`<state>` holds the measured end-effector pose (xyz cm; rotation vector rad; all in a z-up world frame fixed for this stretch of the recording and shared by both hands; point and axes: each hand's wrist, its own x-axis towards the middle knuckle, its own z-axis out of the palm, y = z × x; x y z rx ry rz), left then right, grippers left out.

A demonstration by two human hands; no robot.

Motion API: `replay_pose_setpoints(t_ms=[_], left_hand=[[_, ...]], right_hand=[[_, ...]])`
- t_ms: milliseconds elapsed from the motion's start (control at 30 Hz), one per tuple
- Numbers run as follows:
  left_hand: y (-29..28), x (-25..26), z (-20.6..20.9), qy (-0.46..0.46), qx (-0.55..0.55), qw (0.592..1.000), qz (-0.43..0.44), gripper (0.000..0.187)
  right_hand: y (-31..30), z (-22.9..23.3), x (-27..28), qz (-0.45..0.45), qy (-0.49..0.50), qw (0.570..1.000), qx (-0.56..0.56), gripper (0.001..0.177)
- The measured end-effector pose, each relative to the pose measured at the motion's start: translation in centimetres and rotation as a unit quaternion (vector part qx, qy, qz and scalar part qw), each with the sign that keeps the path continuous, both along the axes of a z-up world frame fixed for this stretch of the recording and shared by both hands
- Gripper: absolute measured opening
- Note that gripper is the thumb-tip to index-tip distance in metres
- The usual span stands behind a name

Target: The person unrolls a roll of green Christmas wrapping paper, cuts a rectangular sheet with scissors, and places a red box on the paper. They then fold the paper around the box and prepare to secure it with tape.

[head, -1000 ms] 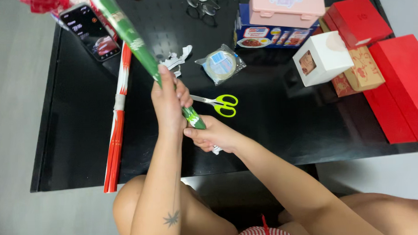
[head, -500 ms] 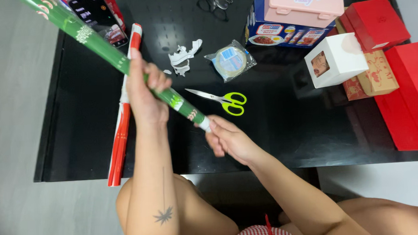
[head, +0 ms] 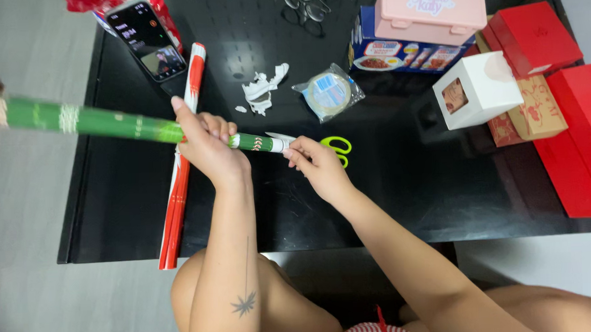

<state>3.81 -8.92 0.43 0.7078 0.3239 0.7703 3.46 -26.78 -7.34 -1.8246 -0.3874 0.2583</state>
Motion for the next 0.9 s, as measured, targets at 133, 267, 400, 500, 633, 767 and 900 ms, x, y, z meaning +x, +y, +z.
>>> replay_pose_setpoints(t_ms=[133,267,400,500,633,767,900], left_hand=[[0.8,-0.2,-0.3,-0.008,-0.042,0.999,0.011,0.053],[2.0,0.1,-0.8,-0.006,-0.111,0.994,-0.008,0.048],[2.7,0.2,-1.4,-0.016,-0.155,0.988,-0.020,0.046],[3.0,0.2,-1.5,-0.028,-0.155,0.987,-0.035,0.046],[3.0,0.5,-1.8,-0.015,-0.157,0.987,-0.037,0.046],[2.6,0.7,-2.4,0.000,-0.163,0.986,-0.017,0.046],[2.5,1.0,-3.3,0.009,-0.165,0.986,0.035,0.048]], right_hand=[[0.5,1.0,0.6,-0.023,-0.067,0.996,-0.057,0.024],[0.1,1.3,1.8,0.118,0.088,0.985,0.094,0.021],[-0.5,1.3,2.4,0.165,0.046,0.980,0.098,0.034],[-1.2,2.0,3.2,0.202,0.076,0.972,0.095,0.037],[-2.1,3.3,4.2,0.238,0.121,0.962,0.058,0.036],[-2.4,4.3,4.1,0.195,0.065,0.978,-0.044,0.036],[-1.1,4.6,3.0,0.114,-0.040,0.988,-0.096,0.027]])
